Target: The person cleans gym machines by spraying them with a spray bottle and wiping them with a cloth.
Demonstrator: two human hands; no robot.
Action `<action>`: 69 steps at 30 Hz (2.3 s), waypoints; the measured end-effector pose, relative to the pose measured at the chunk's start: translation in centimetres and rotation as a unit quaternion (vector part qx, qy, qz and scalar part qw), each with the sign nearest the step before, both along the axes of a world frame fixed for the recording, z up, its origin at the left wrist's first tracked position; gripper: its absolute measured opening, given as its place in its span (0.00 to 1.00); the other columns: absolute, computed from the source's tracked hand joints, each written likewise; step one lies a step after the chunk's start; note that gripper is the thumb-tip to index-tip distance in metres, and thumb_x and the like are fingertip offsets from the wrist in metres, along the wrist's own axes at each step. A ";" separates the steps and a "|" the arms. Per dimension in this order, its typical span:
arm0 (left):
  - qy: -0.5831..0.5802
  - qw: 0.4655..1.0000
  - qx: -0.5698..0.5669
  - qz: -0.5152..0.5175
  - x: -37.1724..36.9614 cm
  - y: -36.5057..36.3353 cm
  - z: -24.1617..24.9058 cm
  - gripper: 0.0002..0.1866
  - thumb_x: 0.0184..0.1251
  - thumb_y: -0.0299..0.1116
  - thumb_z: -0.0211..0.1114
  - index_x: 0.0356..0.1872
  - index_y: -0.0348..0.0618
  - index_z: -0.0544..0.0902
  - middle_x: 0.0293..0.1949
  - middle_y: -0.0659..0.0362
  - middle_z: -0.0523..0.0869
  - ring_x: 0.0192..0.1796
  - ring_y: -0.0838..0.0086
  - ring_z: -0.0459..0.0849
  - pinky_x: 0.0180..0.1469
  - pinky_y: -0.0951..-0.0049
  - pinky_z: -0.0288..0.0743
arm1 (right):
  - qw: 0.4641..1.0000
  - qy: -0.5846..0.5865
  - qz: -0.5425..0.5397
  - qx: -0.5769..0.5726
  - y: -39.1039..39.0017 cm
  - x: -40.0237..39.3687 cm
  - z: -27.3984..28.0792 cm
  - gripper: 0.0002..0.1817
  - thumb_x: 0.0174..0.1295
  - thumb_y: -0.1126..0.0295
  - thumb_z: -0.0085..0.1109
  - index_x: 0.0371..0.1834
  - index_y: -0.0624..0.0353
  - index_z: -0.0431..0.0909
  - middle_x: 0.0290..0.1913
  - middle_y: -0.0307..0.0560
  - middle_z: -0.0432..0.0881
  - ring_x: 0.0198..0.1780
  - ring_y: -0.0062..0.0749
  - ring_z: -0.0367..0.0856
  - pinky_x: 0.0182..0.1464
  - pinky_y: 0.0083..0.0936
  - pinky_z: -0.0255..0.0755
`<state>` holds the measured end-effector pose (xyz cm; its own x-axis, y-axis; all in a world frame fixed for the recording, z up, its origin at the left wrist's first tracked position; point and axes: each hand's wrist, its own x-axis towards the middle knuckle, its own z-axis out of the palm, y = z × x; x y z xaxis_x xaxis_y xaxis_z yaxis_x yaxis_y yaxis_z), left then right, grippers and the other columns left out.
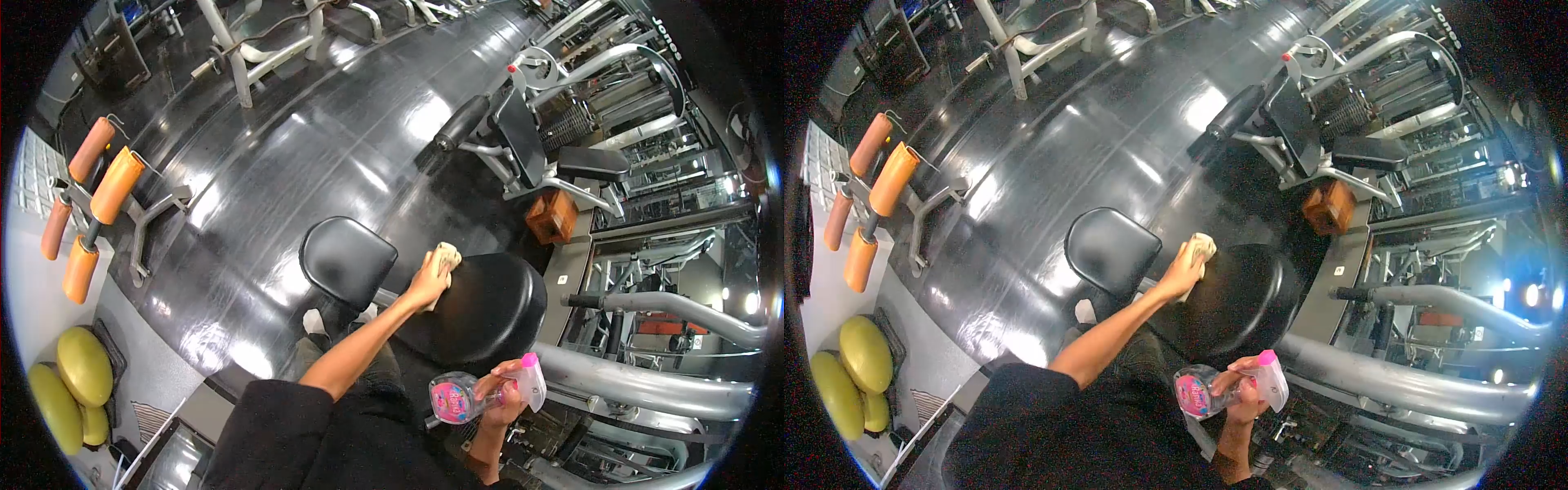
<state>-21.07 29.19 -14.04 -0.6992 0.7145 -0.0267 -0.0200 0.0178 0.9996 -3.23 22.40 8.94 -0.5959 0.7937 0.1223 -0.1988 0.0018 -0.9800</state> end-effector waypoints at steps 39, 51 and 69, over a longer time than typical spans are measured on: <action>0.031 0.999 0.012 -0.029 4.1 -11.4 -1.0 0.16 0.71 0.29 0.53 0.58 0.41 0.69 0.52 0.47 0.74 0.56 0.52 0.76 0.58 0.60 0.69 | 0.993 -0.115 0.006 0.034 -0.2 -1.5 0.9 0.11 0.65 0.75 0.46 0.47 0.71 0.72 0.41 0.51 0.82 0.21 0.26 0.78 0.26 0.23 0.75; -0.253 0.967 -0.031 -0.007 2.0 -8.7 0.6 0.25 0.79 0.47 0.43 0.65 0.39 0.66 0.55 0.53 0.79 0.57 0.67 0.76 0.62 0.68 0.67 | 0.885 -0.442 -0.054 0.138 -6.6 -2.3 1.2 0.07 0.61 0.72 0.62 0.37 0.63 0.77 0.24 0.50 0.81 0.22 0.35 0.84 0.27 0.29 0.76; -0.257 0.963 0.020 -0.072 1.9 -8.5 -0.4 0.22 0.80 0.41 0.42 0.66 0.41 0.63 0.59 0.50 0.73 0.61 0.66 0.72 0.64 0.67 0.64 | 0.813 -0.530 -0.146 0.193 -8.4 -6.9 -0.9 0.08 0.61 0.70 0.62 0.36 0.63 0.76 0.24 0.54 0.81 0.27 0.48 0.85 0.31 0.36 0.76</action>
